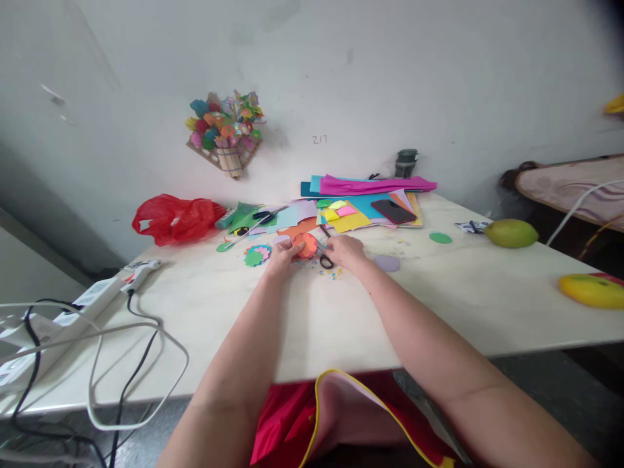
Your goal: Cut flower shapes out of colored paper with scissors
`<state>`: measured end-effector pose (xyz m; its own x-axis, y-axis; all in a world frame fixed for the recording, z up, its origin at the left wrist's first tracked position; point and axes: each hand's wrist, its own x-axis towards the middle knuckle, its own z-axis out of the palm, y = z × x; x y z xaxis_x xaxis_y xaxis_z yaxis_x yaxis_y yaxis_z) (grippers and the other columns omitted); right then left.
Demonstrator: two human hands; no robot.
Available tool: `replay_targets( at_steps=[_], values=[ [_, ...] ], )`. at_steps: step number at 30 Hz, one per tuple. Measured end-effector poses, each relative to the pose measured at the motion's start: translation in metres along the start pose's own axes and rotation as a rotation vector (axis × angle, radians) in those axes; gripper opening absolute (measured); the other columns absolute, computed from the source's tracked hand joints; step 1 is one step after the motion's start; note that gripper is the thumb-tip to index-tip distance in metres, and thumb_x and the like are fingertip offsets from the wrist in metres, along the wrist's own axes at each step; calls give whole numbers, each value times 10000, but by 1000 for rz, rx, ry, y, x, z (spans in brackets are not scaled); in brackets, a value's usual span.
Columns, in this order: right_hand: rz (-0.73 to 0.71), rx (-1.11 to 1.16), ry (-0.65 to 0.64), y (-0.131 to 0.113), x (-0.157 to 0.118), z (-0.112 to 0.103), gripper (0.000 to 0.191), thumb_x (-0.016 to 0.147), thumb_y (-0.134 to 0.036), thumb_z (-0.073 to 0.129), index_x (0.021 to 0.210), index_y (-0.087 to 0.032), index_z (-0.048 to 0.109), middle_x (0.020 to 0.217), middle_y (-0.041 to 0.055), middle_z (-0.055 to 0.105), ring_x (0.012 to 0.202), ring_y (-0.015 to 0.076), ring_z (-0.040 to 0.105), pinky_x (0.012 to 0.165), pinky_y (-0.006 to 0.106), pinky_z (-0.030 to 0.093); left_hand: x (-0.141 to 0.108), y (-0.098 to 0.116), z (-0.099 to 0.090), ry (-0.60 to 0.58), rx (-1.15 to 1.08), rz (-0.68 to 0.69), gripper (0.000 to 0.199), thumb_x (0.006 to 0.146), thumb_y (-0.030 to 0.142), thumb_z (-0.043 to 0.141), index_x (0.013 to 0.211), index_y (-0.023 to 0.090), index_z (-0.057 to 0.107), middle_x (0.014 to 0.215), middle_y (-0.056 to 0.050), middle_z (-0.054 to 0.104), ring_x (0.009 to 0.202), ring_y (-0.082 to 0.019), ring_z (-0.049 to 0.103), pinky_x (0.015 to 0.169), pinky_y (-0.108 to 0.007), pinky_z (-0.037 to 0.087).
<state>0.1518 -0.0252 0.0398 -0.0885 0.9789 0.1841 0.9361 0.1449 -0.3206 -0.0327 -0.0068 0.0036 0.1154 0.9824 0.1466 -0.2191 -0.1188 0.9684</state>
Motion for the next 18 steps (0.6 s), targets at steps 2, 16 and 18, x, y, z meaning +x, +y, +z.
replay_targets(
  at_steps=[2, 16, 18],
  values=[
    [-27, -133, -101, -4, -4, -3, 252, 827, -299, 661, 1045, -188, 719, 1137, 151, 718, 1098, 300, 647, 859, 365, 474, 0, 0, 0, 11, -6, 0, 397, 502, 386, 887, 727, 116, 703, 717, -91, 736, 621, -188, 673, 593, -284, 556],
    [-59, -110, -72, -3, -4, -4, 334, 823, -223, 642, 1152, -213, 694, 1194, 142, 704, 1124, 311, 637, 872, 383, 470, -1, 3, -1, 88, -24, -5, 339, 538, 356, 861, 713, 143, 663, 681, -60, 718, 643, -206, 691, 602, -308, 571],
    [-23, -57, -60, 1, -1, -2, 342, 804, -229, 663, 1144, -233, 696, 1205, 115, 704, 1132, 292, 633, 870, 364, 475, -1, 3, -1, 97, -32, -4, 341, 532, 354, 857, 711, 144, 658, 681, -57, 716, 651, -209, 693, 594, -305, 573]
  ],
)
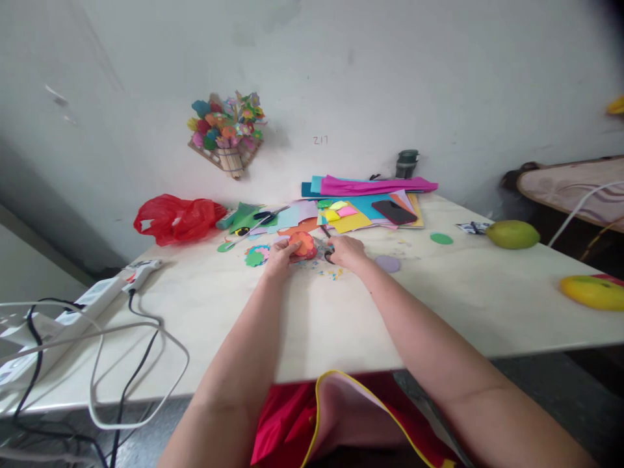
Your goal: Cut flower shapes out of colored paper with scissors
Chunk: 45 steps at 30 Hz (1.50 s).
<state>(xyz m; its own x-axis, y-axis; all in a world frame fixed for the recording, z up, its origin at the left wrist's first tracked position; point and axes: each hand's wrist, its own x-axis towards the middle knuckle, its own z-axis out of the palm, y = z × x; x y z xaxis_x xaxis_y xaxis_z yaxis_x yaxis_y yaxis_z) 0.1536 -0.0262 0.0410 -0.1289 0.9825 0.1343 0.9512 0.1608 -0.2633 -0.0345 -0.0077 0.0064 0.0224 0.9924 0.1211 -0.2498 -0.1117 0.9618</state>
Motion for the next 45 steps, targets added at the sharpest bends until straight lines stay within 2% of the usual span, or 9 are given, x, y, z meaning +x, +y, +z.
replay_targets(
  at_steps=[5, 8, 11, 13, 17, 26, 33, 40, 45],
  values=[
    [117, 301, 64, 9, 11, 6, 401, 704, -126, 712, 1092, -226, 711, 1117, 73, 731, 1031, 240, 665, 816, 308, 495, 2, -1, -1, -3, -6, 4, 357, 529, 368, 852, 723, 150, 647, 688, -60, 720, 673, -221, 702, 565, -289, 564],
    [154, 742, 76, 12, 15, 8, 401, 688, -75, 683, 1074, -181, 706, 869, 32, 732, 772, 169, 675, 641, 239, 484, 3, -2, -3, -8, 0, 8, 377, 545, 381, 854, 750, 148, 640, 692, -60, 715, 696, -223, 708, 558, -279, 557],
    [179, 1144, 22, 11, 16, 8, 410, 713, -73, 658, 1114, -157, 677, 665, -28, 650, 531, 100, 577, 459, 182, 359, 5, -3, -4, -19, 9, 9, 403, 554, 400, 862, 771, 146, 636, 698, -55, 711, 710, -221, 712, 561, -274, 555],
    [173, 1263, -18, 10, 14, 6, 346, 724, -113, 691, 1066, -158, 674, 597, -54, 595, 447, 72, 505, 391, 171, 248, 5, -3, -4, -19, 10, 14, 409, 558, 408, 869, 770, 147, 636, 707, -54, 712, 718, -219, 712, 574, -277, 562],
    [90, 1306, -122, 8, 7, 3, 123, 782, -233, 720, 839, -153, 646, 556, -55, 550, 396, 49, 466, 339, 171, 174, 3, -1, -1, -18, -24, 46, 393, 570, 397, 874, 789, 149, 661, 761, -60, 734, 745, -217, 716, 636, -298, 587],
    [-62, 1227, -342, 18, 8, 11, 317, 835, -449, 709, 805, -154, 597, 600, -9, 621, 427, 70, 541, 307, 157, 259, 2, 2, 3, 23, -40, 57, 360, 582, 391, 874, 784, 157, 689, 777, -61, 751, 724, -209, 711, 650, -294, 591],
    [-143, 1214, -428, 20, 4, 8, 333, 868, -464, 673, 799, -151, 586, 620, 17, 648, 451, 89, 576, 319, 155, 305, 2, 1, 1, -26, -81, 55, 378, 549, 372, 896, 766, 140, 691, 765, -64, 750, 674, -194, 698, 632, -293, 584],
    [-119, 1181, -490, 18, 2, 3, 270, 905, -400, 642, 825, -150, 582, 613, 9, 645, 444, 88, 578, 315, 154, 315, 4, -2, -1, -9, -121, 42, 372, 524, 337, 910, 745, 131, 692, 716, -59, 739, 624, -181, 682, 587, -276, 563],
    [-109, 1190, -497, 18, 2, 3, 270, 890, -398, 661, 840, -143, 586, 608, 5, 641, 437, 87, 568, 309, 159, 316, 2, 0, 1, -2, -160, 50, 347, 533, 308, 903, 729, 110, 694, 699, -71, 728, 617, -183, 679, 643, -301, 562]
  ],
)
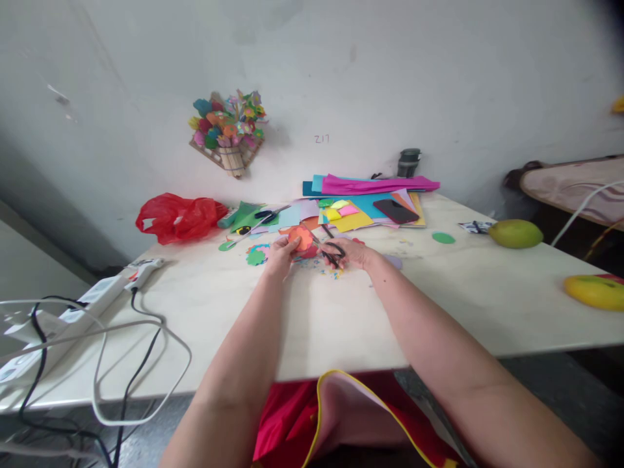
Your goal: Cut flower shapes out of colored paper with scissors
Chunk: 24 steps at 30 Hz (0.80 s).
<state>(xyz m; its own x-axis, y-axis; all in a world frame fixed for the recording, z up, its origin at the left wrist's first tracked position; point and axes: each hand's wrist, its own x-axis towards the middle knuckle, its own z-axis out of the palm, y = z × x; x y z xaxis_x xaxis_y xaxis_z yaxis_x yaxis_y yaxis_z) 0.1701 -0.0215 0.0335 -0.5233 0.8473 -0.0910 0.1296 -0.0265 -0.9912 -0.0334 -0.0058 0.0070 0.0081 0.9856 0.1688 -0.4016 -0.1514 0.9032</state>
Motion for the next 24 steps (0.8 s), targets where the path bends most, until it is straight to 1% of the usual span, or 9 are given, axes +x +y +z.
replay_targets(
  at_steps=[10, 16, 24],
  values=[
    [-24, -22, -25, 1, -1, 0, 310, 887, -448, 656, 839, -150, 586, 622, 0, 637, 442, 81, 559, 311, 160, 328, -1, 2, 2, 14, -19, -7, 296, 533, 258, 888, 694, 116, 684, 672, -53, 716, 594, -166, 666, 630, -289, 557],
    [-24, -47, -29, 1, -1, 0, 315, 883, -441, 664, 821, -144, 582, 623, -3, 627, 444, 74, 555, 306, 155, 327, 0, 1, 1, 32, -24, -2, 288, 529, 259, 885, 682, 118, 685, 674, -58, 720, 600, -172, 670, 631, -296, 566],
    [-23, -54, -29, 2, 1, 1, 328, 837, -444, 703, 786, -152, 565, 604, -9, 612, 431, 73, 540, 295, 158, 308, 1, 0, -1, 37, -6, -5, 286, 536, 269, 879, 678, 133, 671, 674, -53, 719, 605, -175, 675, 631, -299, 566]
  ],
)
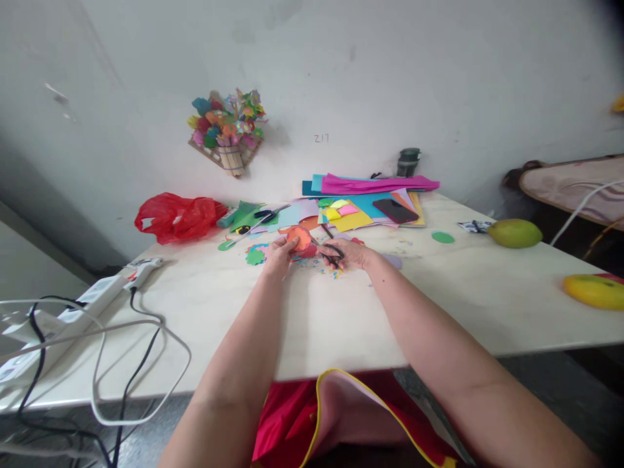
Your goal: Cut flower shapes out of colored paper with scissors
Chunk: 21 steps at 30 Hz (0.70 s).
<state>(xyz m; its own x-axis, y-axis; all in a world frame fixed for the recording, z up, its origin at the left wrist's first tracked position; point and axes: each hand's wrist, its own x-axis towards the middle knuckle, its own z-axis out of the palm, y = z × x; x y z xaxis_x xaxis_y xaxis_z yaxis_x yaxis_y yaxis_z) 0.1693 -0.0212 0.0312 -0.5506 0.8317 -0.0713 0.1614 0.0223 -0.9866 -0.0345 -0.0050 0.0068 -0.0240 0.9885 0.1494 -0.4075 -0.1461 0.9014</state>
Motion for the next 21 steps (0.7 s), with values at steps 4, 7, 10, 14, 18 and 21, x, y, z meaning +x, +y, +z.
replay_targets(
  at_steps=[4, 7, 10, 14, 18, 21],
  values=[
    [-12, -9, -7, 1, 1, 0, 339, 836, -452, 701, 762, -152, 561, 598, -7, 608, 423, 71, 532, 292, 160, 305, -1, 1, 1, -2, -3, -3, 296, 510, 266, 885, 671, 134, 674, 663, -48, 716, 588, -164, 664, 607, -281, 557],
    [-6, -2, -5, 2, 2, 0, 335, 851, -442, 691, 749, -154, 552, 588, -12, 599, 417, 68, 525, 290, 160, 301, -1, 0, 1, -4, -5, -2, 295, 507, 263, 883, 674, 132, 678, 679, -56, 723, 603, -170, 669, 631, -292, 559],
    [4, 4, -1, 2, 2, 0, 326, 856, -430, 691, 755, -155, 548, 585, -18, 597, 416, 64, 527, 290, 157, 296, 0, 0, 0, -3, 14, -8, 286, 533, 270, 873, 693, 132, 680, 696, -61, 729, 633, -188, 684, 665, -314, 565],
    [3, 15, 1, 1, 1, 0, 313, 859, -425, 690, 778, -155, 553, 590, -21, 602, 420, 66, 533, 290, 159, 300, 1, -1, -1, 3, 16, -23, 291, 532, 257, 876, 708, 123, 687, 689, -62, 727, 624, -186, 682, 658, -307, 564],
    [8, 0, -6, -1, 0, 1, 337, 851, -429, 698, 729, -162, 532, 571, -20, 592, 405, 61, 513, 289, 158, 290, 1, -1, -2, 2, 5, -28, 277, 532, 240, 872, 706, 120, 694, 695, -65, 731, 619, -182, 678, 647, -300, 561],
    [7, -2, -10, -1, 0, 2, 347, 847, -419, 699, 703, -169, 506, 548, -22, 581, 393, 58, 498, 289, 156, 276, 2, -2, -2, 4, 13, -29, 274, 546, 241, 867, 724, 117, 700, 712, -73, 734, 642, -194, 687, 661, -311, 562]
  ],
)
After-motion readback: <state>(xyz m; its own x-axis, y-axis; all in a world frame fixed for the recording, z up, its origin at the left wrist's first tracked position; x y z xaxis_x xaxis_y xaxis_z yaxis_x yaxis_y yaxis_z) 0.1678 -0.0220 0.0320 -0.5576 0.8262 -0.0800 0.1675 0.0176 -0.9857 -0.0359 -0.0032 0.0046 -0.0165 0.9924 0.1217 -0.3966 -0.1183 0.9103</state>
